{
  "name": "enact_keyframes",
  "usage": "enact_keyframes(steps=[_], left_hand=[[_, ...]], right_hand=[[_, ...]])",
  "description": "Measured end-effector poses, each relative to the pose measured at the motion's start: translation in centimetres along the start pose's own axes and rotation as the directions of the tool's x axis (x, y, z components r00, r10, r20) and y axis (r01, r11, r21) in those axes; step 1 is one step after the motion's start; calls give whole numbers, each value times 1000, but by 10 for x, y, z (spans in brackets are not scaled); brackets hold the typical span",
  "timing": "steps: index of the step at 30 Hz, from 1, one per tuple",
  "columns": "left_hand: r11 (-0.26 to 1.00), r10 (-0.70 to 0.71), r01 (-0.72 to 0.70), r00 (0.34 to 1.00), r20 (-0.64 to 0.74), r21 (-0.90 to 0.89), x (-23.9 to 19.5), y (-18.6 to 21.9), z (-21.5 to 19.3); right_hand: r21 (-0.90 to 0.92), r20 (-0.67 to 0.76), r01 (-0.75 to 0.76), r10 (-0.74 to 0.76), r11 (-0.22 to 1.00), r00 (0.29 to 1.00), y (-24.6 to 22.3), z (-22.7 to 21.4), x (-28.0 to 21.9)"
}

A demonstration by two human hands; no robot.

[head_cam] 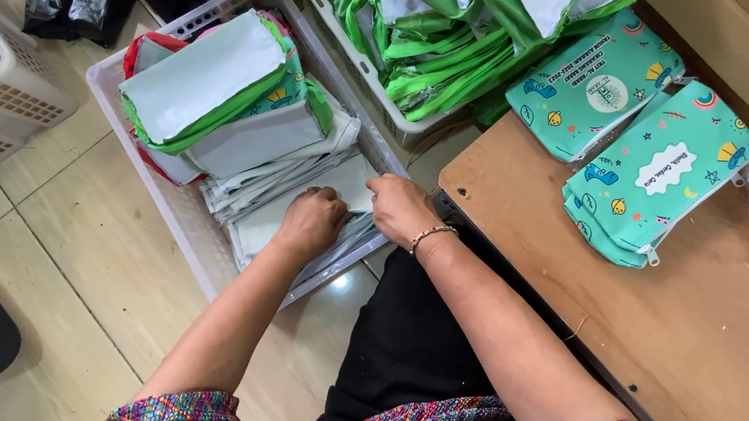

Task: Turning fabric pouches inside out and using a card to push out the corners to shape them.

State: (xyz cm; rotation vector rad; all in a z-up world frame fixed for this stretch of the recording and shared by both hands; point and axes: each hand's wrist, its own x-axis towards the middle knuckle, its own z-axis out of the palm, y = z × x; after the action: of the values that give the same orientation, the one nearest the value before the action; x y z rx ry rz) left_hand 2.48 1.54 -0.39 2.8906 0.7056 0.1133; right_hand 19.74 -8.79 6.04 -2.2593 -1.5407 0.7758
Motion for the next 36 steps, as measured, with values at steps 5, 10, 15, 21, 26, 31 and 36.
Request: enact_keyframes(steps=[5,10,15,21,26,31,36], left_hand=[[974,-146,129,986,-78,-188,-1,-9,-17],[972,-209,185,963,-170,-143,-12,-3,-50],[993,85,-115,882,-463,-37,-21,28,-59],[799,49,-320,878,-476,-509,-19,67,-118],[740,-157,118,988,1,-662,-16,64,-154],[630,-189,384,919,346,-675,-9,55,-157],[593,-167,510,835,524,-623,-7,54,-158]], right_hand=[[37,20,-47,46,998,999,-5,-8,2],[198,149,-190,162,962,976,-62,-79,-26],[447,110,-292,272,845,956,-72,-91,-38],[447,6,-194,214,873,977,8,-10,5],[598,-82,-41,112,801,990,-6,-60,-63],[771,-146,43,110,635,983,30,-69,-113],[774,-241,32,247,633,939,51,-55,-158]])
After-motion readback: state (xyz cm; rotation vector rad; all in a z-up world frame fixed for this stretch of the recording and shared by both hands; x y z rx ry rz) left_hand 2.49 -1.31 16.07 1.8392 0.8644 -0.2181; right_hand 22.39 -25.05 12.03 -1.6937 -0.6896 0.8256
